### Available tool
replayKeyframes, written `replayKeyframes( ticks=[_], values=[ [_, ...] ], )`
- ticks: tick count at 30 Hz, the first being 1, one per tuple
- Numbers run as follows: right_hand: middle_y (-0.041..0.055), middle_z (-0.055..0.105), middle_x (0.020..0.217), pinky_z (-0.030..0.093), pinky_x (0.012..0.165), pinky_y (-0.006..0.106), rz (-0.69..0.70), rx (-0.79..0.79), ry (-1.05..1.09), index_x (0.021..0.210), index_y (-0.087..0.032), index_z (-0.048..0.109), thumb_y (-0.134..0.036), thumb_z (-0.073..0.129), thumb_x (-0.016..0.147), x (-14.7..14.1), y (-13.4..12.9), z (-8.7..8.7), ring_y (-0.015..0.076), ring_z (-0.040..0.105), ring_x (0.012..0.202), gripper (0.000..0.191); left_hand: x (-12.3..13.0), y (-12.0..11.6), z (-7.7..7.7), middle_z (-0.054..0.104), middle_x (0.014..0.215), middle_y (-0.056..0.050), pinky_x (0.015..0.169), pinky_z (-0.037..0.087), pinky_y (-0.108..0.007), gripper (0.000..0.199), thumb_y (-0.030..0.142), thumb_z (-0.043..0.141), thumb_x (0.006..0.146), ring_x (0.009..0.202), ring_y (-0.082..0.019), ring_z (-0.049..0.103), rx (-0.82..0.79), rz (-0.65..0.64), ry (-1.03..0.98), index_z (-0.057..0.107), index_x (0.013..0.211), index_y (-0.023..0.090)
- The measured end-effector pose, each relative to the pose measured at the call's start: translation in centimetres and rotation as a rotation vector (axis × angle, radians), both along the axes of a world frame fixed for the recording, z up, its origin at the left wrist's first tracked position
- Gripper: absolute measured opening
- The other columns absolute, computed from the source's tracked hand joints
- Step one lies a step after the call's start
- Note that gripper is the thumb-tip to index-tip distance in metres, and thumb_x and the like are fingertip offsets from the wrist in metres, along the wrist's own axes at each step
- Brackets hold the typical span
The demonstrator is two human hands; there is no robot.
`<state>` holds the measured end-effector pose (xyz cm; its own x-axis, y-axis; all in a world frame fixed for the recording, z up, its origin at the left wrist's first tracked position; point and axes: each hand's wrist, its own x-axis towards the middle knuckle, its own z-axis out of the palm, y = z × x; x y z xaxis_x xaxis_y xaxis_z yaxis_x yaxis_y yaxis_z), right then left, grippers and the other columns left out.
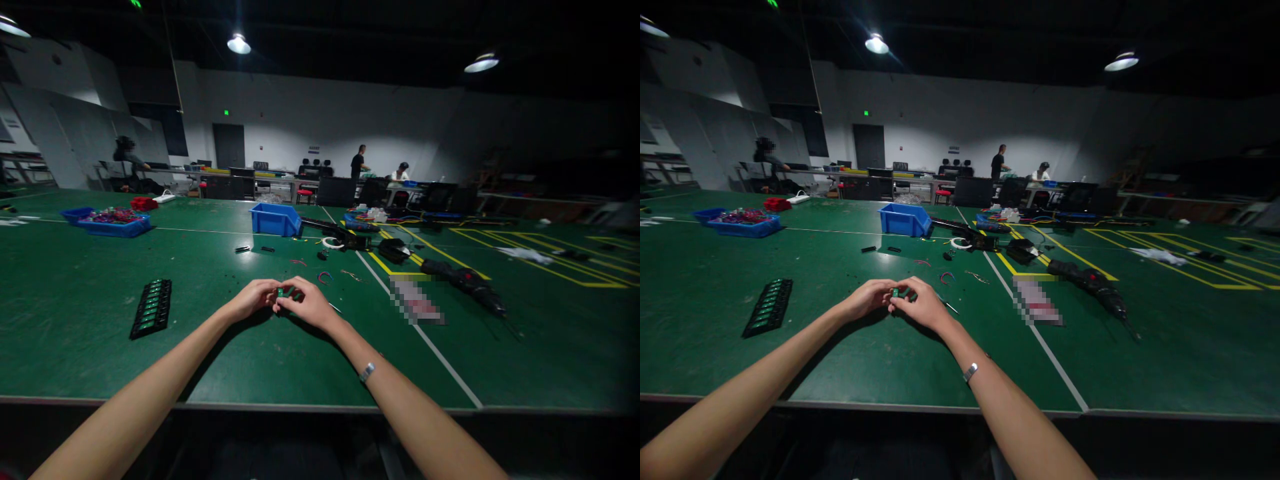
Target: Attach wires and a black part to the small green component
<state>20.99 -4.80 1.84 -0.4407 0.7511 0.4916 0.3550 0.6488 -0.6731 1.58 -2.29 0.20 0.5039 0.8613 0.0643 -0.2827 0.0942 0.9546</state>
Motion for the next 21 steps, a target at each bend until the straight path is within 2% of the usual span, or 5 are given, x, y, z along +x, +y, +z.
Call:
replayKeyframes(
  ticks=[11,21],
  values=[
    [0.0038,0.065,0.101,0.05,0.075,0.027,0.025,0.043,0.013,0.108,-0.022,0.071,-0.029,0.07,0.086,0.13,0.3,-0.31,0.014,0.062,0.082,0.023,-0.14,0.09,-0.11,0.062,0.072,-0.006,0.065,0.053,-0.03,0.026,0.025,0.066,0.078,0.061,-0.014,0.059,0.01,-0.009,0.016,0.071,0.095,0.007],
    [0.0039,0.066,0.1,0.049,0.076,0.027,0.022,0.051,0.033,0.107,-0.022,0.071,-0.029,0.068,0.088,0.0,0.12,-0.19,0.0152,0.063,0.087,0.021,-0.18,0.17,-0.24,0.059,0.068,-0.004,0.065,0.054,-0.03,0.025,0.024,0.067,0.078,0.061,-0.014,0.059,0.004,-0.006,0.003,0.071,0.096,0.007]
  ],
)
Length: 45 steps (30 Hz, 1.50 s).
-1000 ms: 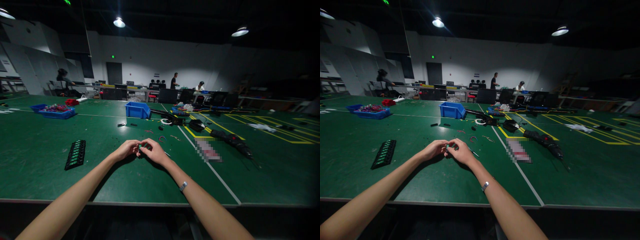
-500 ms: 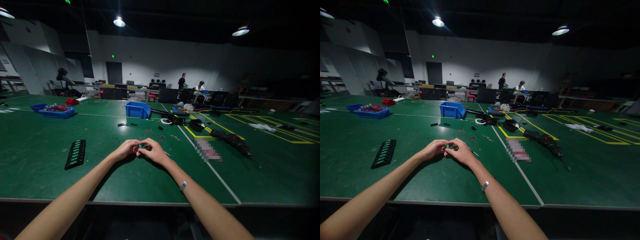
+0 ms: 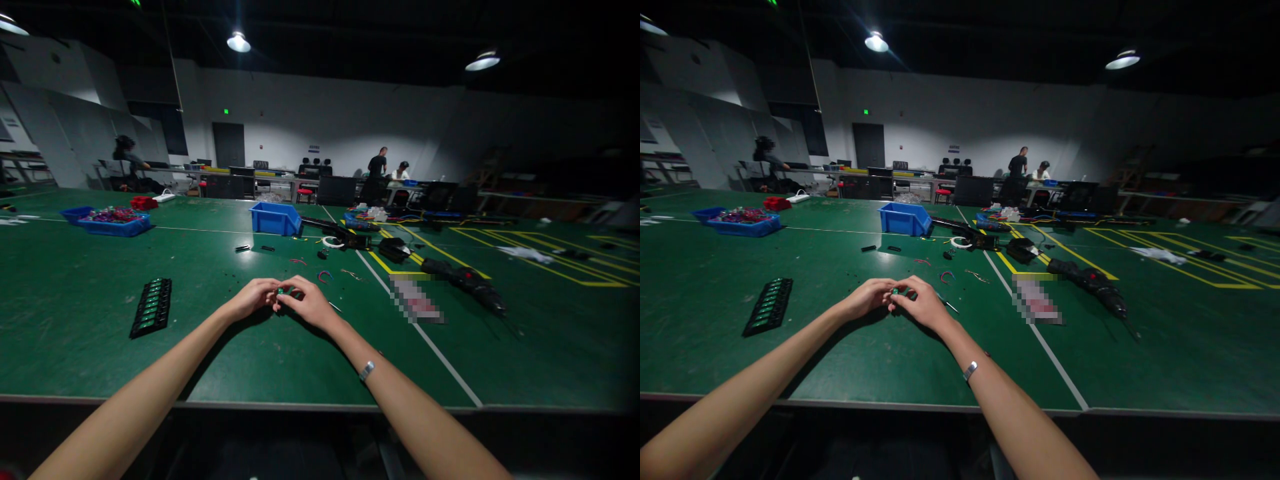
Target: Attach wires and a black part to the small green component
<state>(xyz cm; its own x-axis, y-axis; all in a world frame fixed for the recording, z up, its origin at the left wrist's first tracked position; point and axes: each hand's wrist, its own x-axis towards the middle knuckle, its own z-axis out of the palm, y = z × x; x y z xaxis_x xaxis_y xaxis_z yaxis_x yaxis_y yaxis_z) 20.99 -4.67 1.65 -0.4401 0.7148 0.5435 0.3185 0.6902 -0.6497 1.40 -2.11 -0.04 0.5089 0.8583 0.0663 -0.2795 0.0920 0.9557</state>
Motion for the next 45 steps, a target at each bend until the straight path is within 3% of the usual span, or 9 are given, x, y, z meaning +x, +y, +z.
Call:
replayKeyframes(
  ticks=[9,19,29,38,45],
  values=[
    [0.0036,0.065,0.1,0.05,0.075,0.026,-0.004,-0.026,0.017,0.106,-0.022,0.071,-0.029,0.068,0.087,-0.22,-0.11,-0.05,0.0143,0.063,0.084,0.021,0.04,0.27,-0.28,0.062,0.072,-0.005,0.066,0.055,-0.031,0.024,0.024,0.067,0.079,0.061,-0.013,0.059,-0.005,-0.014,-0.003,0.071,0.096,0.007],
    [0.0046,0.065,0.101,0.05,0.072,0.027,-0.022,-0.071,0.021,0.106,-0.021,0.071,-0.042,0.069,0.086,-0.24,0.01,-0.2,0.0138,0.063,0.079,0.029,-0.23,0.42,-0.72,0.065,0.071,-0.007,0.068,0.055,-0.032,0.027,0.021,0.065,0.077,0.06,-0.015,0.063,-0.015,-0.037,-0.033,0.07,0.099,0.006],
    [0.0043,0.065,0.099,0.049,0.072,0.027,-0.011,-0.04,-0.003,0.108,-0.021,0.071,-0.036,0.068,0.087,-0.08,-0.01,-0.09,0.0143,0.061,0.081,0.026,-0.24,0.41,-0.84,0.071,0.082,-0.011,0.068,0.054,-0.028,0.033,0.023,0.07,0.077,0.065,-0.016,0.067,0.0,-0.017,0.014,0.068,0.106,0.006],
    [0.0039,0.064,0.099,0.049,0.069,0.026,-0.02,-0.057,-0.006,0.109,-0.021,0.07,-0.039,0.07,0.085,-0.12,0.25,-0.44,0.013,0.061,0.077,0.03,-0.15,0.3,-0.47,0.067,0.069,-0.007,0.064,0.053,-0.027,0.031,0.021,0.068,0.077,0.059,-0.014,0.064,-0.016,-0.015,0.007,0.068,0.104,0.005],
    [0.0051,0.065,0.099,0.05,0.071,0.027,-0.035,-0.052,-0.023,0.107,-0.02,0.07,-0.048,0.069,0.084,-0.13,-0.15,0.24,0.0145,0.062,0.079,0.037,-0.16,0.34,-0.59,0.067,0.072,-0.008,0.065,0.053,-0.028,0.033,0.021,0.067,0.077,0.06,-0.015,0.065,-0.009,-0.007,-0.011,0.068,0.106,0.004]
  ],
)
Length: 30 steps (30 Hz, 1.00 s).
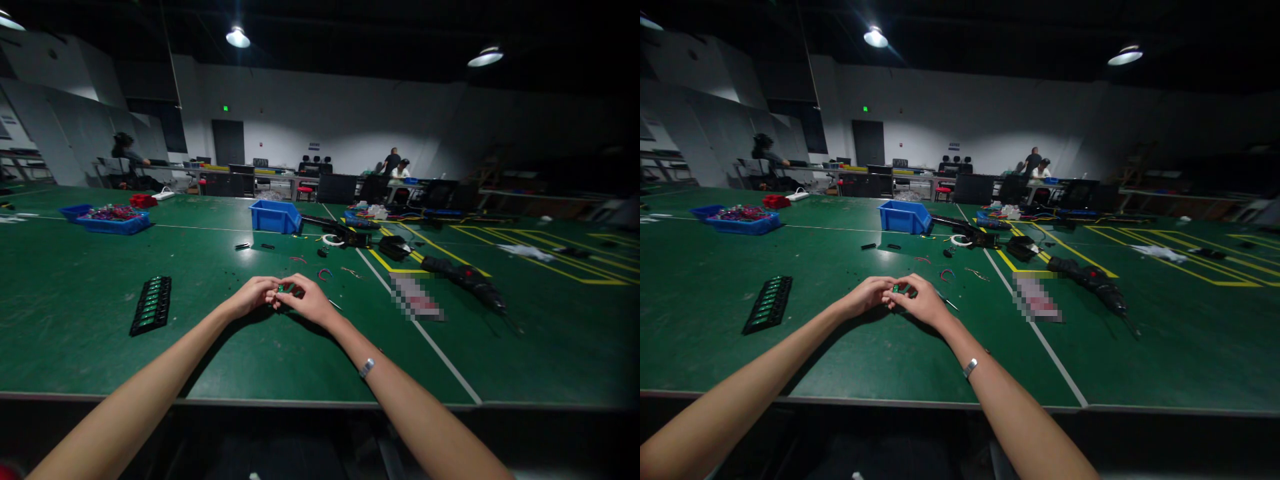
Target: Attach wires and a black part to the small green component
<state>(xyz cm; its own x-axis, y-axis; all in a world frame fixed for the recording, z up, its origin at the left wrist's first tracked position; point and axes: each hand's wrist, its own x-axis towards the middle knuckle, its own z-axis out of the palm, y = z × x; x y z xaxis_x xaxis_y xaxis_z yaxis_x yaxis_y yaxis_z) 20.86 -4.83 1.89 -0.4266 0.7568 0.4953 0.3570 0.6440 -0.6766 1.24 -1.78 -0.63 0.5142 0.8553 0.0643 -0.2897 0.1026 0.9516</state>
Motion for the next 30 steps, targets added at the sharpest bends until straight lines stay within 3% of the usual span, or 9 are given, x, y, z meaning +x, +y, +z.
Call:
replayKeyframes(
  ticks=[9,13,18,30],
  values=[
    [0.006,0.062,0.104,0.051,0.067,0.028,0.009,0.004,0.016,0.113,-0.021,0.067,-0.043,0.07,0.084,0.08,0.17,-0.08,0.0131,0.061,0.075,0.036,0.03,-0.07,0.14,0.068,0.076,-0.01,0.068,0.055,-0.03,0.032,0.021,0.067,0.079,0.062,-0.015,0.065,-0.014,0.004,-0.03,0.067,0.106,0.005],
    [0.0082,0.057,0.115,0.052,0.07,0.028,-0.014,0.034,0.028,0.118,-0.022,0.066,-0.038,0.075,0.08,0.31,0.36,-0.28,0.0169,0.062,0.092,0.042,0.06,-0.11,0.3,0.065,0.072,-0.006,0.067,0.055,-0.031,0.033,0.021,0.069,0.079,0.06,-0.013,0.062,-0.046,0.006,-0.05,0.066,0.107,0.006],
    [0.0081,0.052,0.125,0.052,0.083,0.031,0.017,0.03,0.006,0.116,-0.024,0.067,-0.037,0.08,0.073,0.5,0.39,-0.41,0.021,0.056,0.113,0.047,0.09,-0.21,0.57,0.058,0.068,-0.001,0.059,0.051,-0.023,0.027,0.02,0.071,0.077,0.055,-0.008,0.054,-0.067,0.005,-0.072,0.068,0.1,0.005],
    [0.0077,0.052,0.126,0.05,0.084,0.032,0.015,0.026,-0.025,0.111,-0.025,0.068,-0.035,0.077,0.076,0.58,0.65,-0.68,0.0221,0.054,0.117,0.037,0.22,-0.66,0.94,0.066,0.082,-0.009,0.062,0.052,-0.027,0.033,0.026,0.07,0.08,0.062,-0.012,0.06,-0.035,-0.041,-0.031,0.069,0.106,0.006]
  ],
)
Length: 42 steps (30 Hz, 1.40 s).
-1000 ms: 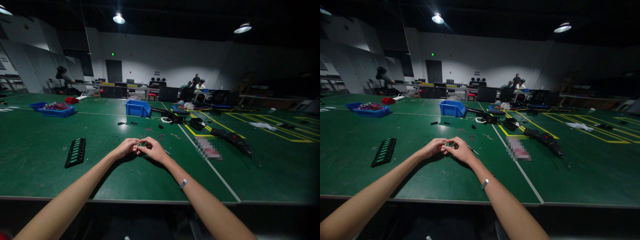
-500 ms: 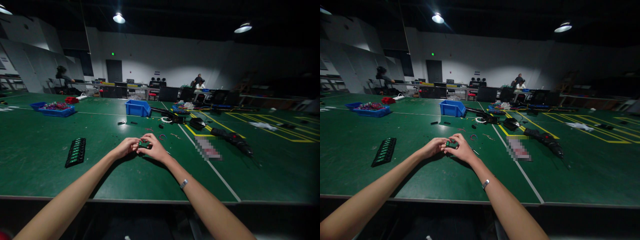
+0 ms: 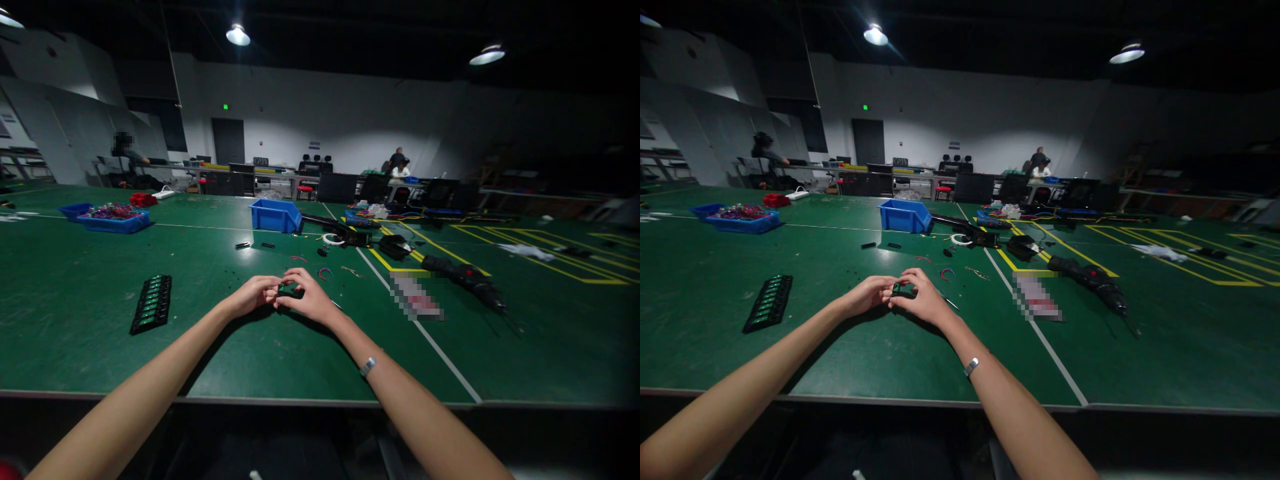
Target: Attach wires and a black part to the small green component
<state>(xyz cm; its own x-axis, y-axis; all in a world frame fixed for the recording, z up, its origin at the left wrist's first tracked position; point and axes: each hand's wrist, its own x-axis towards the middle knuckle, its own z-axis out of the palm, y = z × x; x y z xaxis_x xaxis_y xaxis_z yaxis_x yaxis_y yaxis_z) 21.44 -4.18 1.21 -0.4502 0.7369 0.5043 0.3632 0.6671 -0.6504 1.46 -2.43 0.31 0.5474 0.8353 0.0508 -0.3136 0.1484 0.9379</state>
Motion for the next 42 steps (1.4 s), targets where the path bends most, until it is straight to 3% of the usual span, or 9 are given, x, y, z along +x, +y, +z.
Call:
replayKeyframes(
  ticks=[10,14,18,21,27,36,42],
  values=[
    [0.0083,0.053,0.125,0.05,0.086,0.032,0.013,-0.007,0.013,0.112,-0.024,0.066,-0.036,0.077,0.077,0.0,0.0,-0.1,0.0215,0.054,0.117,0.038,0.2,0.6,-0.5,0.057,0.067,-0.002,0.059,0.045,-0.023,0.048,0.05,0.066,0.084,0.056,-0.009,0.052,0.064,0.096,0.082,0.067,0.103,0.005],
    [0.0078,0.055,0.123,0.048,0.091,0.033,0.032,0.013,0.004,0.109,-0.023,0.066,-0.034,0.077,0.078,0.0,-0.1,-0.1,0.0209,0.055,0.117,0.036,-0.2,1.0,-0.5,0.059,0.068,-0.002,0.059,0.044,-0.024,0.051,0.056,0.06,0.086,0.058,-0.011,0.056,0.19,0.246,0.148,0.066,0.1,0.007],
    [0.0065,0.058,0.118,0.045,0.099,0.035,0.043,0.033,-0.037,0.109,-0.023,0.066,-0.036,0.078,0.076,0.0,0.0,-0.4,0.0201,0.057,0.113,0.037,-0.7,1.2,-0.3,0.062,0.068,-0.002,0.058,0.043,-0.023,0.045,0.053,0.057,0.088,0.057,-0.012,0.057,0.377,0.452,0.242,0.066,0.1,0.01],
    [0.0057,0.059,0.115,0.044,0.101,0.037,0.037,0.04,-0.089,0.109,-0.023,0.066,-0.037,0.079,0.075,0.0,0.2,-0.9,0.0204,0.058,0.109,0.039,-0.9,1.2,-0.2,0.062,0.068,-0.002,0.058,0.043,-0.023,0.042,0.05,0.053,0.092,0.058,-0.012,0.057,0.474,0.527,0.302,0.066,0.101,0.012],
    [0.0052,0.062,0.116,0.044,0.101,0.037,0.087,0.051,-0.146,0.112,-0.025,0.066,-0.036,0.078,0.078,0.1,0.3,-1.1,0.0208,0.059,0.11,0.038,-0.9,1.2,-0.4,0.061,0.069,-0.002,0.057,0.045,-0.023,0.042,0.049,0.047,0.095,0.058,-0.012,0.057,0.514,0.522,0.348,0.064,0.105,0.013],
    [0.0063,0.062,0.117,0.044,0.1,0.037,0.087,0.034,-0.18,0.113,-0.024,0.065,-0.038,0.078,0.077,0.1,0.4,-1.3,0.0216,0.059,0.11,0.041,-0.6,0.7,-0.1,0.062,0.071,-0.002,0.055,0.045,-0.023,0.041,0.049,0.054,0.092,0.055,-0.011,0.056,0.499,0.446,0.327,0.061,0.109,0.012],
    [0.007,0.062,0.118,0.043,0.101,0.038,0.083,0.043,-0.209,0.113,-0.024,0.066,-0.041,0.078,0.077,0.1,0.5,-1.5,0.0224,0.058,0.112,0.042,-0.6,0.9,-0.3,0.062,0.072,-0.001,0.055,0.046,-0.024,0.048,0.048,0.054,0.092,0.055,-0.011,0.057,0.498,0.466,0.301,0.053,0.124,0.012]
  ],
)
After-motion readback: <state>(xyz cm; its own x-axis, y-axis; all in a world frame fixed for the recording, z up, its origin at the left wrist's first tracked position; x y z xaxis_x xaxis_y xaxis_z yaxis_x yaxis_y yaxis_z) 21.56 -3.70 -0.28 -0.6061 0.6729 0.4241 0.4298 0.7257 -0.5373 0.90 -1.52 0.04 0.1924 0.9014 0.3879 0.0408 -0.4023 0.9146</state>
